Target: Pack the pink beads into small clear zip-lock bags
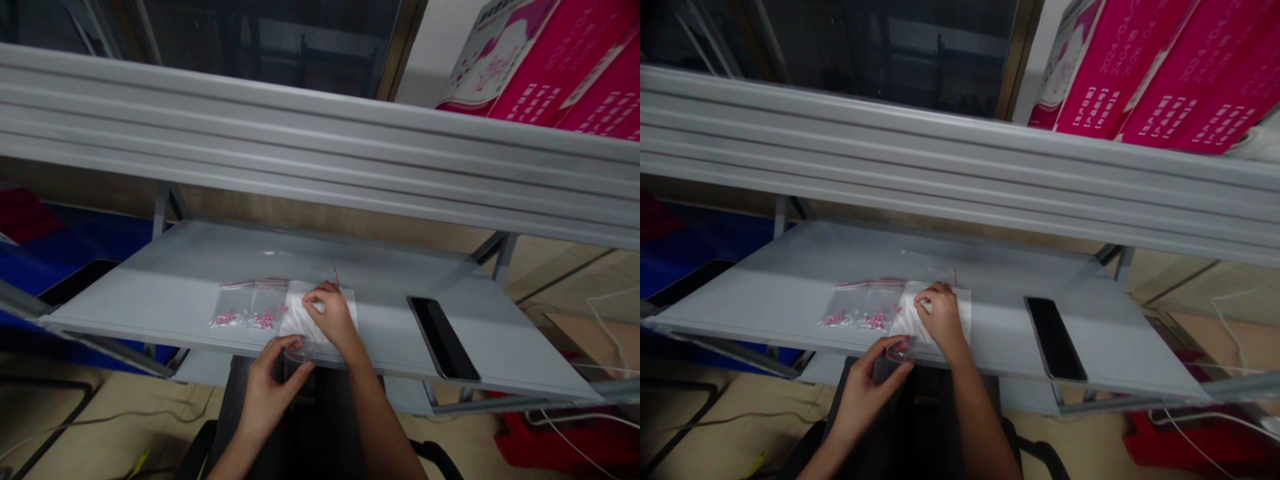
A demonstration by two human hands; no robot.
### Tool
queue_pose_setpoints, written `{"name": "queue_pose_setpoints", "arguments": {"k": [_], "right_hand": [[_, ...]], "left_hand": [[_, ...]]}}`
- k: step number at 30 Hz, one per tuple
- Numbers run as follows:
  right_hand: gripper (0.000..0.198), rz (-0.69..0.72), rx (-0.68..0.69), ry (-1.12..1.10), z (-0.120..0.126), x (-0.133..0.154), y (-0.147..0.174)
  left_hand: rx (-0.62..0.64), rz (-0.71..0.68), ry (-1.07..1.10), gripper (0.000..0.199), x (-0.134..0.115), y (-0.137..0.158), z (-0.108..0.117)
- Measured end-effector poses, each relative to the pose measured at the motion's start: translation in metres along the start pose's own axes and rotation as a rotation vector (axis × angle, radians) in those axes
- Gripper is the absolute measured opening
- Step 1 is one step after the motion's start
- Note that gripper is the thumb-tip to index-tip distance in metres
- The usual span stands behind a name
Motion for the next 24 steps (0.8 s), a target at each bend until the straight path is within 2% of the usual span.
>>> {"name": "queue_pose_setpoints", "arguments": {"k": [5, 8, 10, 15, 19, 24], "right_hand": [[0.007, 0.118, 0.09, -0.289, 0.038, 0.022, 0.026], [0.008, 0.146, 0.176, -0.378, 0.045, 0.025, 0.034], [0.008, 0.103, 0.153, -0.329, 0.04, 0.016, 0.032], [0.01, -0.078, -0.062, -0.058, 0.015, -0.02, 0.014], [0.014, -0.042, -0.059, 0.03, -0.002, -0.024, 0.002], [0.019, -0.018, -0.042, 0.114, -0.009, -0.02, -0.003]], "left_hand": [[0.001, 0.025, 0.008, 0.024, -0.001, -0.002, -0.001], [0.001, 0.034, 0.002, 0.025, -0.001, -0.002, -0.003], [-0.005, 0.041, 0.0, 0.025, 0.0, -0.002, -0.003], [-0.016, 0.047, 0.005, 0.026, 0.001, -0.002, -0.002], [-0.038, 0.045, 0.023, 0.026, -0.001, -0.002, -0.001], [-0.034, 0.086, 0.063, 0.025, -0.002, -0.003, 0.001]]}}
Point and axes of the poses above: each hand's wrist, its own y-axis away from the middle knuckle, its own z-axis out of the back of the hand, x = y × z, the point moved 3 cm from there along -y, towards the middle knuckle, and after that the axes turned 13 degrees about y, right-handed, at the moved point
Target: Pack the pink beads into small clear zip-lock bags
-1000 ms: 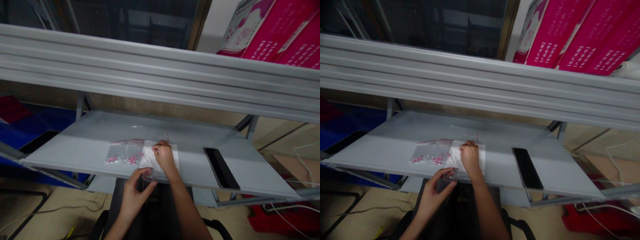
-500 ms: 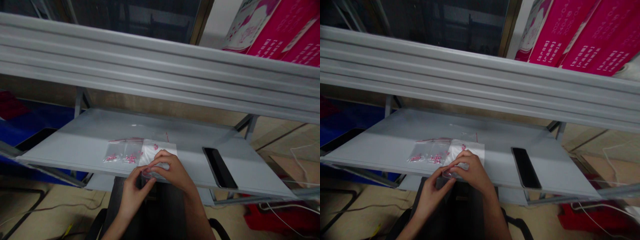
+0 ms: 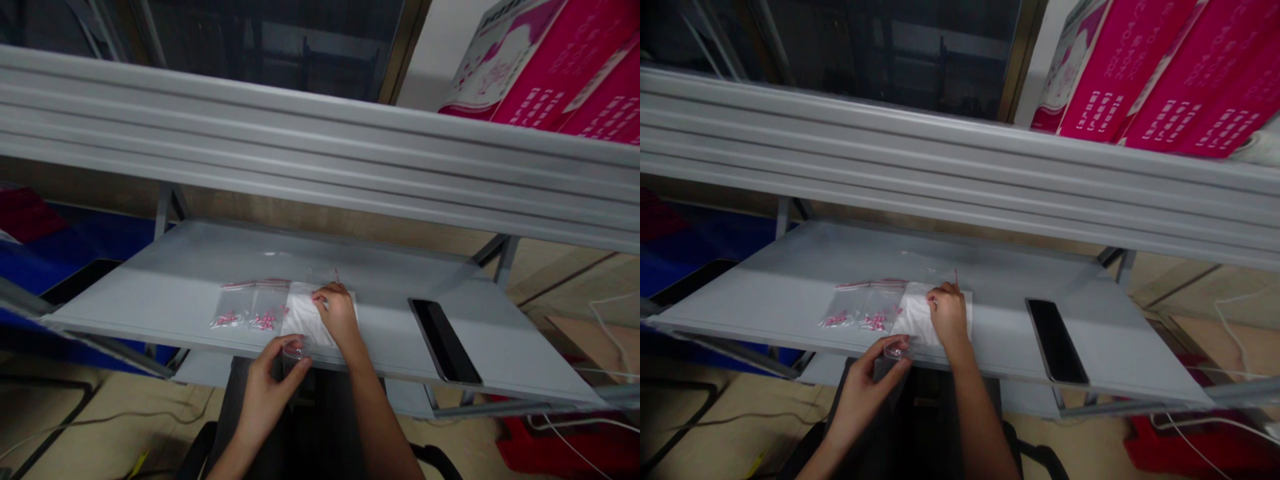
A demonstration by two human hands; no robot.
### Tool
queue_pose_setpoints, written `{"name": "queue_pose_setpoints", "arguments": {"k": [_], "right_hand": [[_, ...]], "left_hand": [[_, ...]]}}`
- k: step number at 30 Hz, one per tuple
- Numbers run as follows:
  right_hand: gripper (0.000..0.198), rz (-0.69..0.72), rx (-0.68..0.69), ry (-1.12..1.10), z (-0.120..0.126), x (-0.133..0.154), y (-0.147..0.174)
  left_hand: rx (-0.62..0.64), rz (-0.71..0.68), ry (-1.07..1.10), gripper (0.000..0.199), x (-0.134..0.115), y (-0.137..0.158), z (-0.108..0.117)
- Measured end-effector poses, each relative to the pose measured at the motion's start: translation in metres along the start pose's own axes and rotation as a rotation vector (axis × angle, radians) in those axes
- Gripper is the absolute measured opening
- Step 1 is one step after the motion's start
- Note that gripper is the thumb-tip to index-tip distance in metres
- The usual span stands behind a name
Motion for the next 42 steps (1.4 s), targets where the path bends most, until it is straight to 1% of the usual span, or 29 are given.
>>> {"name": "queue_pose_setpoints", "arguments": {"k": [3, 7, 13, 16, 18, 21, 24, 27, 29, 31, 32, 34, 37, 39, 40, 41, 42], "right_hand": [[0.02, -0.001, 0.009, 0.031, -0.003, -0.001, -0.001], [0.022, -0.01, 0.02, 0.038, -0.007, -0.003, -0.002], [0.02, -0.025, 0.028, -0.03, -0.005, 0.0, -0.003], [0.015, 0.002, 0.042, -0.121, 0.007, 0.01, 0.002], [0.012, 0.052, 0.076, -0.199, 0.02, 0.02, 0.009], [0.009, 0.144, 0.174, -0.382, 0.039, 0.036, 0.019], [0.008, 0.19, 0.291, -0.538, 0.047, 0.041, 0.022], [0.008, 0.174, 0.374, -0.616, 0.04, 0.036, 0.022], [0.01, 0.151, 0.441, -0.717, 0.028, 0.032, 0.023], [0.016, 0.098, 0.447, -0.798, 0.014, 0.03, 0.022], [0.019, 0.057, 0.41, -0.811, 0.008, 0.029, 0.021], [0.021, -0.035, 0.267, -0.777, 0.002, 0.025, 0.018], [0.018, -0.173, 0.01, -0.686, 0.009, 0.014, 0.026], [0.017, -0.282, -0.205, -0.601, 0.02, -0.001, 0.051], [0.017, -0.333, -0.312, -0.554, 0.026, -0.009, 0.071], [0.015, -0.379, -0.476, -0.459, 0.032, -0.017, 0.094], [0.016, -0.377, -0.581, -0.372, 0.034, -0.022, 0.119]], "left_hand": [[-0.001, 0.029, 0.024, 0.026, 0.004, -0.001, 0.003], [0.019, 0.092, 0.071, 0.031, 0.011, -0.002, 0.009], [0.035, 0.156, 0.143, 0.037, 0.011, -0.005, 0.015], [0.035, 0.143, 0.141, 0.039, 0.009, -0.006, 0.016], [0.037, 0.133, 0.139, 0.039, 0.01, -0.007, 0.016], [0.06, 0.104, 0.138, 0.036, 0.011, -0.007, 0.015], [0.072, 0.077, 0.132, 0.032, 0.011, -0.006, 0.014], [0.058, 0.075, 0.117, 0.031, 0.008, -0.005, 0.013], [0.034, 0.085, 0.106, 0.028, 0.006, -0.006, 0.01], [0.0, 0.096, 0.111, 0.027, 0.004, -0.009, 0.004], [-0.02, 0.104, 0.12, 0.027, 0.004, -0.011, 0.001], [-0.071, 0.121, 0.143, 0.03, 0.006, -0.016, -0.006], [-0.153, 0.137, 0.154, 0.035, 0.011, -0.02, -0.011], [-0.168, 0.144, 0.153, 0.037, 0.014, -0.017, -0.008], [-0.171, 0.147, 0.153, 0.037, 0.014, -0.014, -0.005], [-0.183, 0.147, 0.151, 0.038, 0.014, -0.01, 0.0], [-0.207, 0.142, 0.148, 0.039, 0.013, -0.005, 0.005]]}}
Point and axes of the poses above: each hand's wrist, its own y-axis away from the middle knuckle, its own z-axis out of the back of the hand, x = y × z, the point moved 3 cm from there along -y, towards the middle knuckle, and after that the axes turned 13 degrees about y, right-handed, at the moved point
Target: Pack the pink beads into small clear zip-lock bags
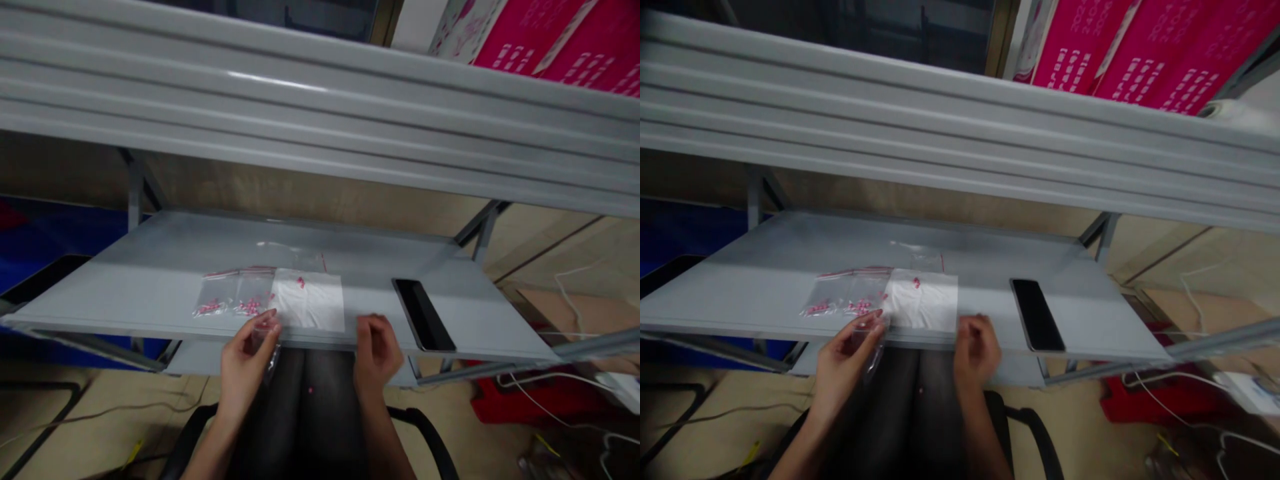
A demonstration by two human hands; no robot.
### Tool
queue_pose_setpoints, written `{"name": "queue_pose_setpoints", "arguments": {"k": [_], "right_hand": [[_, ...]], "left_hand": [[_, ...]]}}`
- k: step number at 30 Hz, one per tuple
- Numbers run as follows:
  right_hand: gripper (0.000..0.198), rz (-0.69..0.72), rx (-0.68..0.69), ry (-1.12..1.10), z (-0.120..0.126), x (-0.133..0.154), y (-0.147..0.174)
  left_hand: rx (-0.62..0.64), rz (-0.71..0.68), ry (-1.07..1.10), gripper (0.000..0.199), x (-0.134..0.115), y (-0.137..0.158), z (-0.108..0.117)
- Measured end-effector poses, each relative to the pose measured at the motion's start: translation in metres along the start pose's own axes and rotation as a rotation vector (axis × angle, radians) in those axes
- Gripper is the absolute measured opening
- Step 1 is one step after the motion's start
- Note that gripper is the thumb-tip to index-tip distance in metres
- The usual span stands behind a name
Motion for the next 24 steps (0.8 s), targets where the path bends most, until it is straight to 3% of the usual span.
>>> {"name": "queue_pose_setpoints", "arguments": {"k": [1, 5, 8, 13, 19, 24], "right_hand": [[0.018, 0.04, -0.006, 0.063, 0.013, -0.009, 0.017], [0.017, 0.109, 0.303, 0.157, 0.033, -0.038, 0.077], [0.015, 0.176, 0.489, 0.228, 0.029, -0.038, 0.099], [0.003, 0.376, 0.817, 0.603, 0.005, -0.023, 0.124], [0.011, 0.491, 0.915, 0.849, -0.022, -0.024, 0.149], [0.01, 0.539, 0.953, 0.853, -0.031, -0.031, 0.156]], "left_hand": [[-0.032, -0.011, -0.002, 0.039, -0.002, 0.004, 0.006], [-0.09, -0.074, -0.043, 0.04, -0.011, 0.02, 0.022], [0.016, -0.1, -0.068, 0.039, -0.013, 0.029, 0.021], [0.161, -0.099, -0.05, 0.037, -0.008, 0.037, 0.017], [0.212, -0.108, -0.058, 0.036, -0.008, 0.038, 0.016], [0.207, -0.108, -0.059, 0.034, -0.009, 0.037, 0.019]]}}
Point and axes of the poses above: each hand's wrist, its own y-axis away from the middle knuckle, its own z-axis out of the back of the hand, x = y × z, the point moved 3 cm from there along -y, towards the middle knuckle, and after that the axes turned 13 degrees about y, right-handed, at the moved point
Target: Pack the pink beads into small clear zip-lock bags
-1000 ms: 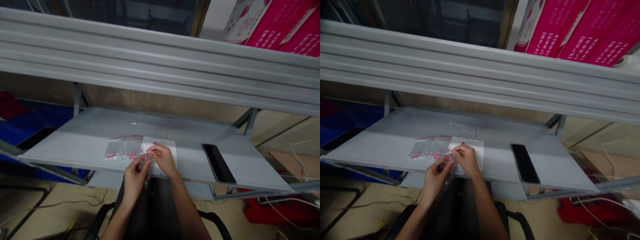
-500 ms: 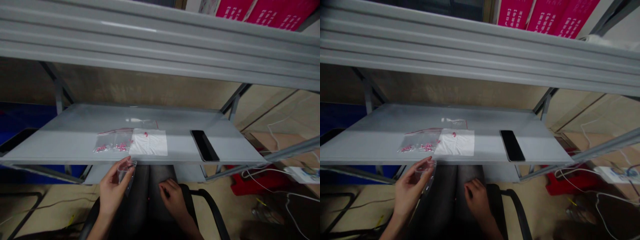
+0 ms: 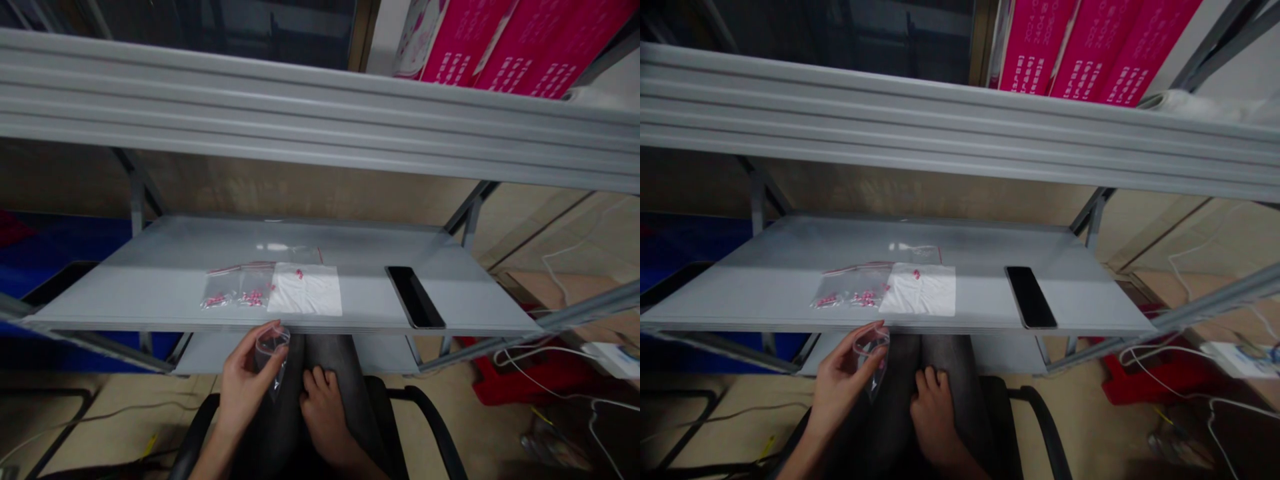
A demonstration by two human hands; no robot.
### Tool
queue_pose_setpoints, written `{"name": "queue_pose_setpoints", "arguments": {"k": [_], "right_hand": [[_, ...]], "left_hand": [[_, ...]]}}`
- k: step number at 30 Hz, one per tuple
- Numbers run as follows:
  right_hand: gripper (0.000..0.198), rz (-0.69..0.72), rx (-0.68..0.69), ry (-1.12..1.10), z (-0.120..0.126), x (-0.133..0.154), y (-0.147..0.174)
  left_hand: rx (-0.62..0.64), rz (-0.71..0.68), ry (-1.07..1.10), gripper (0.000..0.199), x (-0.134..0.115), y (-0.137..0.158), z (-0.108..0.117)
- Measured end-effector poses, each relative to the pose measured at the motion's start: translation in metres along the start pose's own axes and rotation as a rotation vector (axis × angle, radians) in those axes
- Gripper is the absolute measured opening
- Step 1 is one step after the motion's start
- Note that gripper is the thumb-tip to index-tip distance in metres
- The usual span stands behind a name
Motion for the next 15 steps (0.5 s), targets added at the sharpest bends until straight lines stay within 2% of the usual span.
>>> {"name": "queue_pose_setpoints", "arguments": {"k": [7, 10, 15], "right_hand": [[0.004, -0.032, -0.082, -0.039, 0.001, 0.002, 0.001], [0.007, -0.034, -0.097, -0.09, 0.008, -0.009, 0.005], [0.03, -0.253, -0.284, -0.404, 0.035, -0.049, 0.014]], "left_hand": [[0.032, 0.04, 0.029, 0.035, 0.006, -0.001, 0.003], [0.016, 0.046, 0.036, 0.035, 0.008, -0.002, 0.007], [-0.032, 0.053, 0.046, 0.037, 0.008, -0.003, 0.014]]}}
Point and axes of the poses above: each hand's wrist, its own y-axis away from the middle knuckle, its own z-axis out of the back of the hand, x = y × z, the point moved 3 cm from there along -y, towards the middle knuckle, and after that the axes turned 13 degrees about y, right-handed, at the moved point
